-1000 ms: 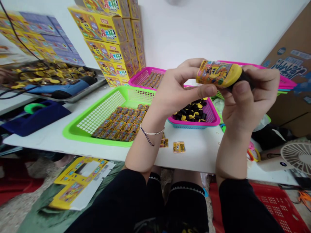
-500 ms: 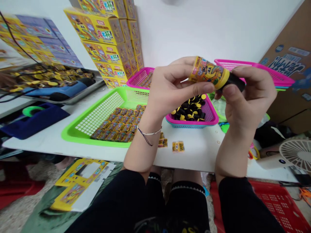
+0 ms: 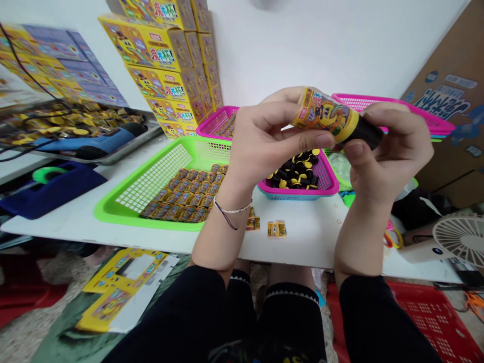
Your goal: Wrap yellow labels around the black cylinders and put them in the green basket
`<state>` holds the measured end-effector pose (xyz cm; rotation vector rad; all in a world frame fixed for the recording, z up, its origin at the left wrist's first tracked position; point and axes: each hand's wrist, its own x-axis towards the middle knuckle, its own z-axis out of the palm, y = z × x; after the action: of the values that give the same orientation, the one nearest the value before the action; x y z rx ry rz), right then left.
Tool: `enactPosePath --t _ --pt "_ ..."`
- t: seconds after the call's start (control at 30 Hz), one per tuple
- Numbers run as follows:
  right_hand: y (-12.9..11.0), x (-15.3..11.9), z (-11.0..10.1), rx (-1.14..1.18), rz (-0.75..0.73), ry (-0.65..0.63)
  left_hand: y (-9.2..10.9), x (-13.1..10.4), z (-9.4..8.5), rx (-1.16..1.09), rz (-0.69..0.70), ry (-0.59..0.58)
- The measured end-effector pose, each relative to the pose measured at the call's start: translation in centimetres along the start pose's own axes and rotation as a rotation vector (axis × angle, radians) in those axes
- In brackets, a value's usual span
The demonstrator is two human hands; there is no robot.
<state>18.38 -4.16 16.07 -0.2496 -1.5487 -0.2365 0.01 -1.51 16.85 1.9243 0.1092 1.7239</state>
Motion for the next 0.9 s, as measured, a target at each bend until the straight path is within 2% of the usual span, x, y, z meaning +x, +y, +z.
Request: enactPosePath --t 0.13,0.33,0.43,0.57,0.63,0.77,0.83,0.9 --pt "0.0 0.0 0.1 -0.035 -0.03 0.001 0.1 0.0 0.2 -0.126 0.097 -0.002" --pt "0.0 0.1 0.0 -0.035 -0.053 -0.038 0.0 0.4 -0.5 -0.02 0.09 -0.082" --pt "-0.4 0.2 -0.1 -0.049 -0.032 -0.086 -0.2 0.6 -0.9 -0.036 0.019 -0.125" --pt "-1.0 0.1 -0.4 -0.055 0.12 -0.118 -0.1 0.7 -1.0 -0.052 -0.088 -0.106" --pt "-1.1 0.0 -0.4 -0.051 0.186 -0.113 -0.2 0.6 -0.9 -0.038 -0.036 -0.13" --pt "-1.1 -0.3 -0.2 -0.033 0.214 -0.105 -0.5 0.3 -0.8 -0.052 0.186 -0.152" --pt "-1.1 -0.4 0.0 -0.043 0.231 -0.096 -0.7 0.3 -0.9 -0.074 0.194 -0.148" --pt "-1.1 -0.5 0.1 -0.067 0.251 -0.096 -0.7 0.2 -0.9 -0.098 0.119 -0.126"
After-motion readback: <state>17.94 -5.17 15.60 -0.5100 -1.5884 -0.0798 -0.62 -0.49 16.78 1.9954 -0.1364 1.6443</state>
